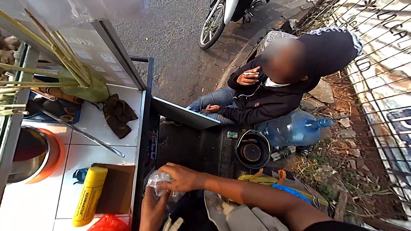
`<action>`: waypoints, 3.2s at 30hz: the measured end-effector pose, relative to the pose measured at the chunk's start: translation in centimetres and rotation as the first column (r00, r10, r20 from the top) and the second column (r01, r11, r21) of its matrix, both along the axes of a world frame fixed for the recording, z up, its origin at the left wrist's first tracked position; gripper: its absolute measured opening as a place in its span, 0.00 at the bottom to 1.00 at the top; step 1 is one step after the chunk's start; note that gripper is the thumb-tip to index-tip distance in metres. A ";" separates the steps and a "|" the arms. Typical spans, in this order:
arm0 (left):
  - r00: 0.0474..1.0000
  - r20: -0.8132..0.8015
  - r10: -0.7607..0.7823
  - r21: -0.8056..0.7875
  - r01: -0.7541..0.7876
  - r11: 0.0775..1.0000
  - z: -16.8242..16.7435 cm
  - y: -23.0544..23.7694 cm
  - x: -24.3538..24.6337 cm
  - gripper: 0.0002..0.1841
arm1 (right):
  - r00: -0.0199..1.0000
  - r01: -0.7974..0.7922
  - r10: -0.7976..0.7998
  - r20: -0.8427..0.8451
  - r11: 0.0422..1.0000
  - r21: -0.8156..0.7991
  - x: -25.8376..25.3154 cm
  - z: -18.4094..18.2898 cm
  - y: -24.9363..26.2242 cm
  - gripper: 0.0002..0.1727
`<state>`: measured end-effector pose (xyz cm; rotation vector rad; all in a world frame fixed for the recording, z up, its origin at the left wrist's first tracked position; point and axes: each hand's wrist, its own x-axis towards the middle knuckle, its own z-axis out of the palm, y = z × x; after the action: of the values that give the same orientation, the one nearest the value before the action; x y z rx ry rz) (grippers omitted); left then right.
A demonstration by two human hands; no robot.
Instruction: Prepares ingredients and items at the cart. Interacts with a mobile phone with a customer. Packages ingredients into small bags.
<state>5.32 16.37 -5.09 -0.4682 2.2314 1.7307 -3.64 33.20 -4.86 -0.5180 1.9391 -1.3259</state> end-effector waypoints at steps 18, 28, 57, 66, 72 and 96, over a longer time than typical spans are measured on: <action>0.871 0.439 0.221 0.776 -0.491 0.396 2.2 -1.9 -2.1 0.28 | 0.972 0.220 -0.225 0.069 0.973 0.069 1.8 3.9 0.7 0.13; 0.911 0.392 0.125 0.688 -0.381 0.618 0.3 -6.3 2.5 0.24 | 0.809 0.573 -0.555 -0.192 0.818 0.051 7.0 2.8 -3.1 0.08; 0.911 0.375 -0.172 0.927 -0.373 0.042 1.7 -7.1 3.0 0.28 | 0.830 0.148 -0.120 -0.545 0.989 0.008 9.6 2.3 -4.1 0.62; 0.843 0.465 -0.269 0.882 -0.467 0.062 1.0 -5.9 2.4 0.16 | 0.930 0.231 -0.218 -0.297 0.973 0.012 9.9 3.2 -1.9 0.29; 0.905 0.196 -0.379 0.925 -0.042 0.378 2.2 -9.3 1.9 0.19 | 0.884 0.464 -0.462 0.064 0.858 -0.219 10.9 2.2 -0.7 0.18; 0.775 -0.309 0.552 0.169 -0.527 0.833 -1.8 -9.3 10.6 0.05 | 0.991 -0.013 0.039 0.125 0.980 -0.197 12.0 2.5 -9.8 0.55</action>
<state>15.90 7.04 -6.89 -0.9320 2.4125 2.3328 8.33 23.39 -2.41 -0.5373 1.7023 -1.5047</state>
